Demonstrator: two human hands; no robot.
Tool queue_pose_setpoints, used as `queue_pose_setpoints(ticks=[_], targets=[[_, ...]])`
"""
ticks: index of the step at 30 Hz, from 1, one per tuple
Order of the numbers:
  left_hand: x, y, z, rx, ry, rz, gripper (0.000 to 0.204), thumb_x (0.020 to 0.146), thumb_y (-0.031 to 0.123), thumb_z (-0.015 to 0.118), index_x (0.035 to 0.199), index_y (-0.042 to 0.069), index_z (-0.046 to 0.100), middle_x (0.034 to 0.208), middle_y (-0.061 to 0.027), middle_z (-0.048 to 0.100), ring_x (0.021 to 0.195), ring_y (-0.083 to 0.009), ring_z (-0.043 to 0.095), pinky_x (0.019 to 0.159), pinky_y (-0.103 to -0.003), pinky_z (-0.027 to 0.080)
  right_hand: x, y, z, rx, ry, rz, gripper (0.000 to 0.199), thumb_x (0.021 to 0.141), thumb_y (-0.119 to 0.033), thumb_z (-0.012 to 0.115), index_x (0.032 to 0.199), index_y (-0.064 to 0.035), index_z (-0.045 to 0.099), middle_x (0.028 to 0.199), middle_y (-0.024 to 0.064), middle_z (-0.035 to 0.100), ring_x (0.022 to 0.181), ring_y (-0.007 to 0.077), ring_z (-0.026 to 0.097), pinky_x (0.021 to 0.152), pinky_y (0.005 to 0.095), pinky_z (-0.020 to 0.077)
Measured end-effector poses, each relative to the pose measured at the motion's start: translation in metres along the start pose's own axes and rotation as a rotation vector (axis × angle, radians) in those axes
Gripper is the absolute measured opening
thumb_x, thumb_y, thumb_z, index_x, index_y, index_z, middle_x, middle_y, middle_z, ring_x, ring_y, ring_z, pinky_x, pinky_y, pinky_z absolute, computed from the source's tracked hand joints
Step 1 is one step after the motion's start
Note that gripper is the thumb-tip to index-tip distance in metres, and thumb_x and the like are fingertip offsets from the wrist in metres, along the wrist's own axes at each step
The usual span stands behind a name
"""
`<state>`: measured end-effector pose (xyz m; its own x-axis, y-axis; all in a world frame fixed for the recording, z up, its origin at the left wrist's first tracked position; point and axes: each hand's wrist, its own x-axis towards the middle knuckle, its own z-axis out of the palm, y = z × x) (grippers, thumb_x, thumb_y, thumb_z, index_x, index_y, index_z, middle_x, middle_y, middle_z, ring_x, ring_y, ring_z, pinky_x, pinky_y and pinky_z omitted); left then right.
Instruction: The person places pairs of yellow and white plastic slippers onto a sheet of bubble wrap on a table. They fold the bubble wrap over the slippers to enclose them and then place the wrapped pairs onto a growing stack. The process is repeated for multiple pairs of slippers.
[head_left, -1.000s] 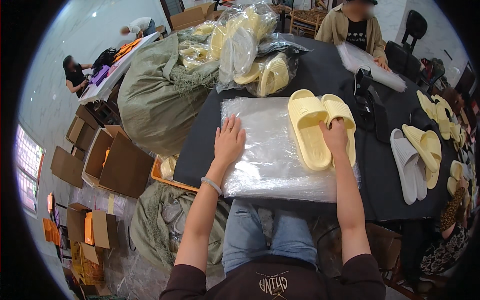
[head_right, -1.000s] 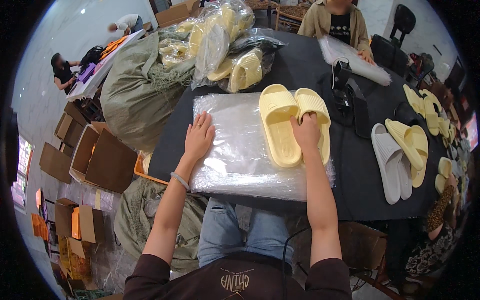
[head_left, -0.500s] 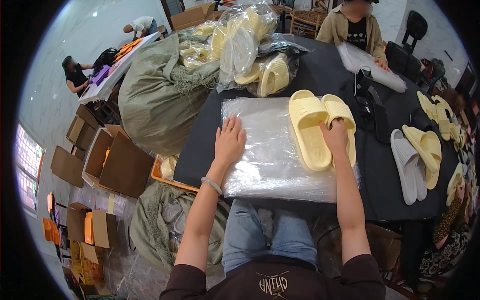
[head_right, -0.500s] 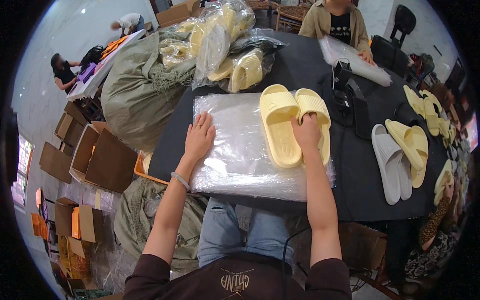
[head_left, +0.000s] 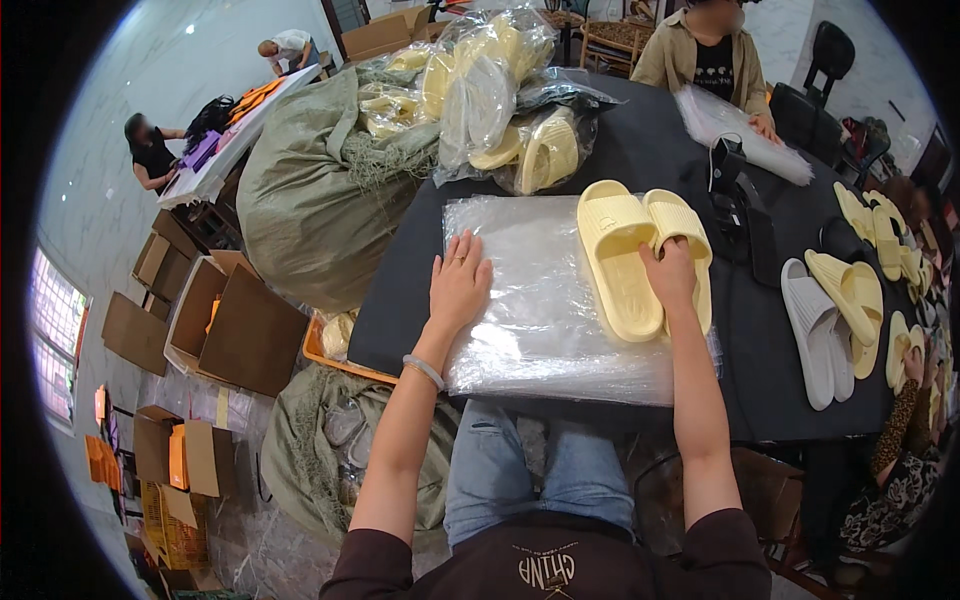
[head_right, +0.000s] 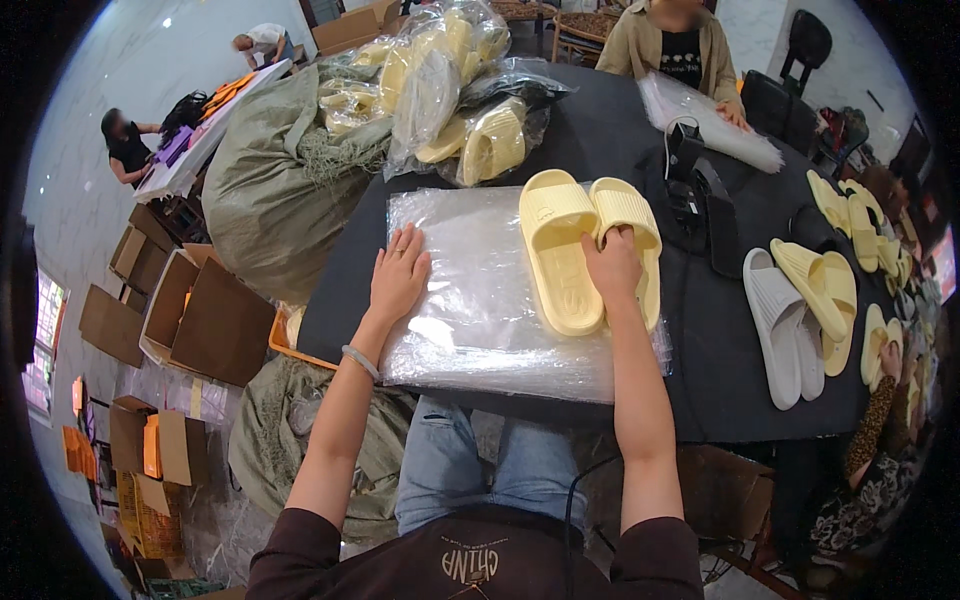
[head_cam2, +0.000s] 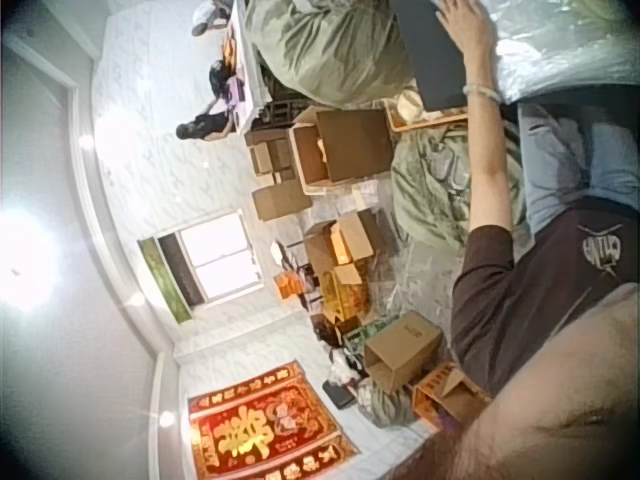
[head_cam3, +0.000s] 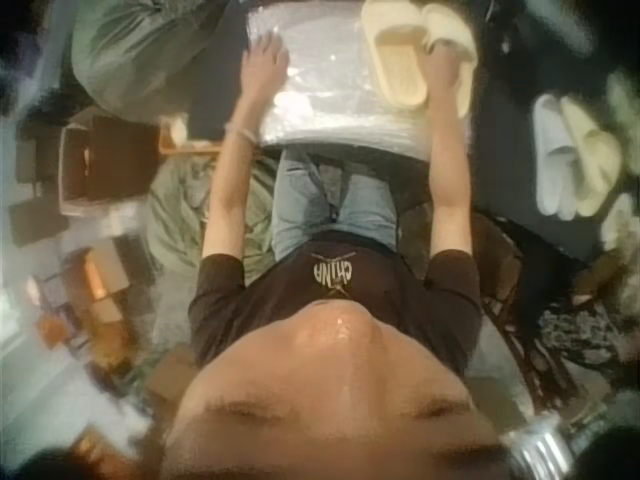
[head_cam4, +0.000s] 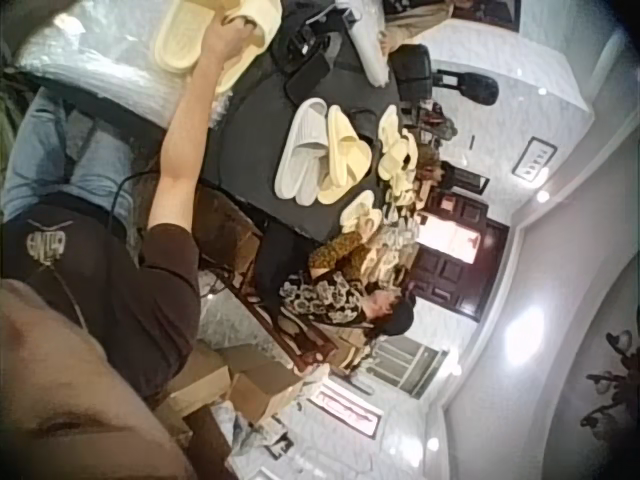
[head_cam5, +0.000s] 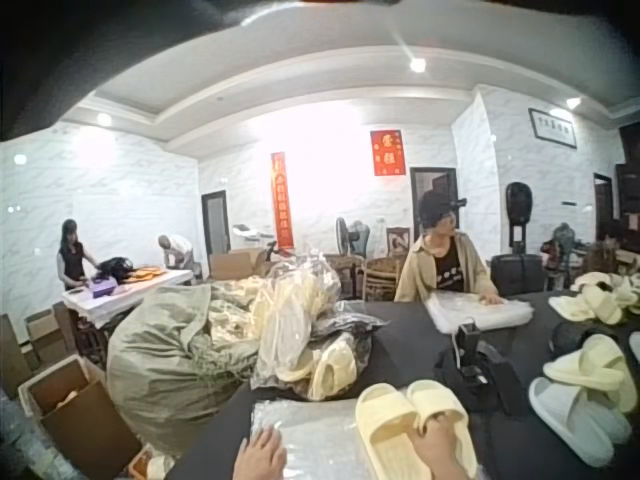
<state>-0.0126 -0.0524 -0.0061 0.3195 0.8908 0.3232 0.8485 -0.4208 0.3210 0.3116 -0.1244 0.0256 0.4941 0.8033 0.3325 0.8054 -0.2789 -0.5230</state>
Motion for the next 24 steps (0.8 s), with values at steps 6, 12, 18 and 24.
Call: queue_pose_setpoints(ticks=[6,12,18,24], targets=[[0.000,0.001,-0.001,-0.006,-0.010,0.000,0.049,0.097,0.036,0.036,0.138,0.011,0.040,0.149,-0.0061,0.029,0.139,-0.0240,0.023,0.110,-0.047,0.019,0.000,0.002,0.002,0.028,0.039,-0.028,0.044,0.083,-0.036,0.061,0.108,-0.0003,0.060,0.114,0.0165,0.055,0.099,0.0342,0.056,0.082,0.0435,0.0451],[-0.001,0.002,-0.004,-0.020,-0.025,-0.013,0.052,0.096,0.041,0.036,0.139,0.011,0.040,0.150,-0.0067,0.029,0.139,-0.0241,0.022,0.111,-0.047,0.019,-0.001,0.000,0.001,0.013,0.022,-0.056,0.041,0.083,-0.032,0.062,0.106,0.0016,0.061,0.111,0.0190,0.056,0.094,0.0356,0.057,0.080,0.0434,0.0456],[-0.002,0.006,-0.007,-0.011,-0.033,-0.004,0.057,0.094,0.044,0.038,0.138,0.007,0.040,0.149,-0.0096,0.029,0.139,-0.0247,0.023,0.111,-0.047,0.019,0.002,-0.001,-0.010,0.074,0.182,-0.147,0.033,0.084,-0.027,0.060,0.092,0.0046,0.061,0.099,0.0205,0.057,0.084,0.0388,0.058,0.072,0.0464,0.0475],[-0.003,-0.011,0.009,-0.452,-0.055,-0.006,0.058,0.093,0.043,0.041,0.137,0.006,0.040,0.148,-0.0110,0.030,0.138,-0.0249,0.025,0.110,-0.047,0.021,-0.048,-0.080,-0.055,0.112,0.078,-0.467,0.029,0.079,-0.025,0.062,0.089,0.0021,0.061,0.092,0.0212,0.057,0.079,0.0381,0.059,0.067,0.0463,0.0488]])
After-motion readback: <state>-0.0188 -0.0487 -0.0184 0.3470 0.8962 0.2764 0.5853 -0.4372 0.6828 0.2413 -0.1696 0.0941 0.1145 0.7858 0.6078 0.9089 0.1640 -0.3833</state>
